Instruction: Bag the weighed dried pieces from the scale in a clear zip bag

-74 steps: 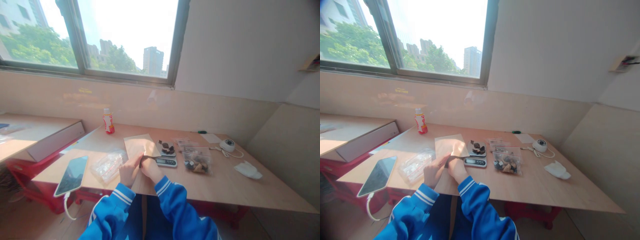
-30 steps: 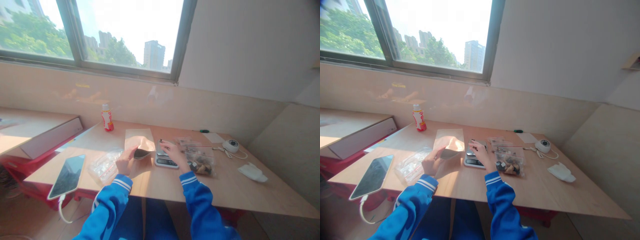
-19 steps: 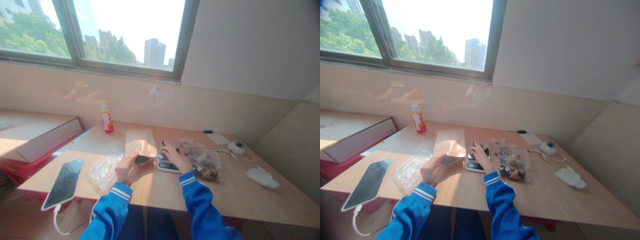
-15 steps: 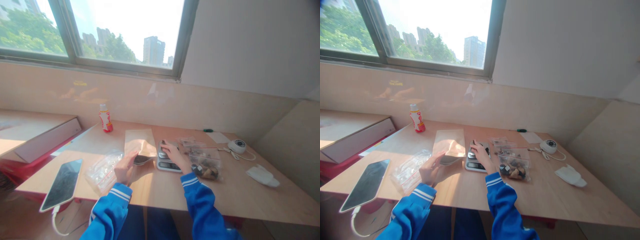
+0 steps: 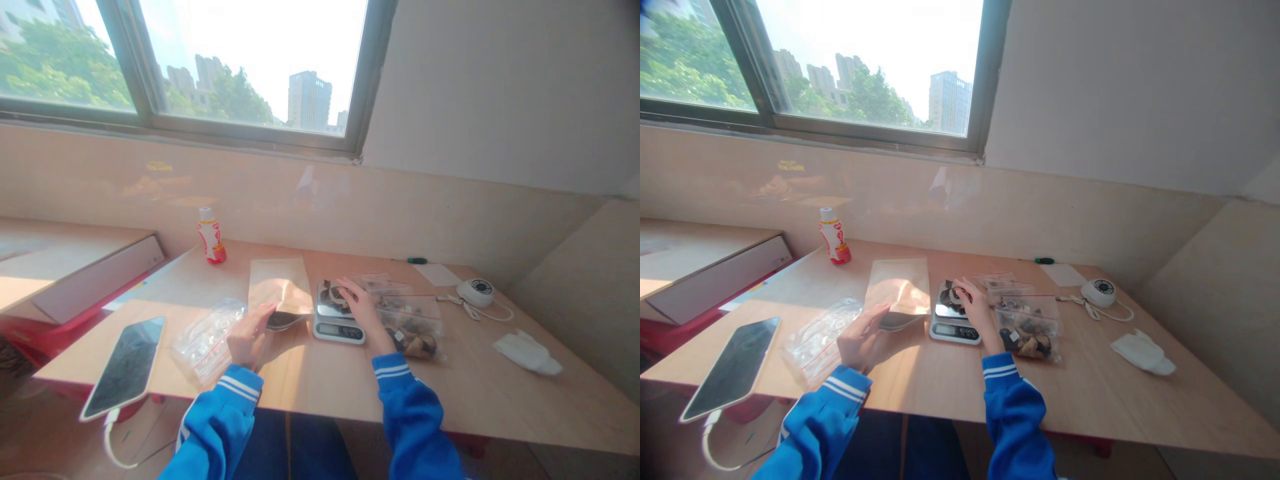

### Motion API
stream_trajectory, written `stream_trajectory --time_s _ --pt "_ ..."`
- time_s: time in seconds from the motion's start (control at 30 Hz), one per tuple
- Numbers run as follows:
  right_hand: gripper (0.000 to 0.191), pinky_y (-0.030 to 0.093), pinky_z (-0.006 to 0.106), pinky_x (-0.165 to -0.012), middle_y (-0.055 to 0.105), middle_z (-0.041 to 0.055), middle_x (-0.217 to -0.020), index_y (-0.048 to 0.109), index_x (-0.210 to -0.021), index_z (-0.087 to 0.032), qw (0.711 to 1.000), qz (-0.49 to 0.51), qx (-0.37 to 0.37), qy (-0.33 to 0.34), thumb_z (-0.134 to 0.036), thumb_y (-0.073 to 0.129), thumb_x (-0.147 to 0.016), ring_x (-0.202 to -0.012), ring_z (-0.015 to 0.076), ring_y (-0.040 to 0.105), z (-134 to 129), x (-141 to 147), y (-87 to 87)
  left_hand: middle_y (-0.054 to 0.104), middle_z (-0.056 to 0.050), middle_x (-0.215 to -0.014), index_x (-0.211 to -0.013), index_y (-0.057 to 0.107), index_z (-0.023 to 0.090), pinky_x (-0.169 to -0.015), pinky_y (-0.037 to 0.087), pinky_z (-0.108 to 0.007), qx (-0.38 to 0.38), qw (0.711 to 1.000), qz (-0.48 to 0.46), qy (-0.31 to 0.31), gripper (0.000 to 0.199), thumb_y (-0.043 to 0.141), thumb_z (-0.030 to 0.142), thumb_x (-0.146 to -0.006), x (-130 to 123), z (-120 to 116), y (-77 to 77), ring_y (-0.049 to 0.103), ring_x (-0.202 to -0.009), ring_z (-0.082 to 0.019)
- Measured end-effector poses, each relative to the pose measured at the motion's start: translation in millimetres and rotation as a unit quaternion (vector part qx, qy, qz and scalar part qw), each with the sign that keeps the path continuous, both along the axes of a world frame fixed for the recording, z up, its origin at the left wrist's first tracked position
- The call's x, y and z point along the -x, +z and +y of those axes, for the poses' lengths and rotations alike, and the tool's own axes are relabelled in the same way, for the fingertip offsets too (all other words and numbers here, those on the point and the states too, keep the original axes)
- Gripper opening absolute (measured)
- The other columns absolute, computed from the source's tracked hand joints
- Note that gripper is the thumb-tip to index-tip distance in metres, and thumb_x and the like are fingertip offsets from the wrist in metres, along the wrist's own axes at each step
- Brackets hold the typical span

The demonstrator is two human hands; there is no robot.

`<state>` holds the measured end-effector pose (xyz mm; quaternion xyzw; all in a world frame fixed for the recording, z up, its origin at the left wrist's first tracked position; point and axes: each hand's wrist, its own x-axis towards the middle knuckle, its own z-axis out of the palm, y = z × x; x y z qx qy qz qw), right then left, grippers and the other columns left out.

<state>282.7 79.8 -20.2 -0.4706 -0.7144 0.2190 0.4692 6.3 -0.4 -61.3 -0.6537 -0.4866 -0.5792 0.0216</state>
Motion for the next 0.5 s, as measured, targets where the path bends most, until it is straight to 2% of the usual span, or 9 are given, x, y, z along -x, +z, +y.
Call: stream_trajectory --time_s 0.17,0.23,0.33,0.5 --pt "0.036 0.041 0.043 -0.101 0.062 0.0123 -0.123 0.066 -0.112 -0.018 0.994 0.011 -0.050 -0.098 -0.035 0.047 -0.087 -0.119 0.0250 0.053 17.9 -11.8 -9.1 0.068 -0.003 -0.115 -0.112 0.065 0.024 -0.094 0.051 -0.041 0.011 0.999 0.027 -0.015 0.032 0.048 0.019 -0.086 3.9 0.7 -1.0 0.062 -0.109 -0.023" --pt "0.035 0.042 0.045 -0.100 0.063 0.0138 -0.121 0.067 -0.111 -0.016 0.992 -0.007 -0.042 -0.119 -0.033 0.047 -0.087 -0.117 0.0261 0.055 29.1 -16.7 -12.2 0.068 -0.004 -0.115 -0.112 0.065 0.024 -0.094 0.051 -0.041 0.016 0.999 0.028 -0.016 0.032 0.048 0.019 -0.086 4.9 1.1 -2.0 0.062 -0.109 -0.023" --pt "0.031 0.041 0.046 -0.100 0.066 0.0138 -0.117 0.069 -0.106 -0.016 0.993 -0.039 -0.014 -0.114 -0.029 0.049 -0.085 -0.112 0.0265 0.058 43.4 -20.2 -18.5 0.068 -0.004 -0.114 -0.111 0.066 0.023 -0.093 0.052 -0.040 0.022 1.000 0.012 -0.001 0.030 0.051 0.022 -0.085 5.1 1.6 -3.6 0.063 -0.107 -0.023" --pt "0.028 0.041 0.046 -0.101 0.066 0.0143 -0.116 0.071 -0.101 -0.015 0.994 -0.055 0.007 -0.093 -0.025 0.052 -0.083 -0.111 0.0271 0.059 50.5 -21.1 -29.4 0.068 -0.004 -0.114 -0.111 0.066 0.022 -0.093 0.053 -0.039 0.021 0.999 0.020 -0.017 0.030 0.048 0.024 -0.087 3.9 1.2 -1.7 0.062 -0.108 -0.022"
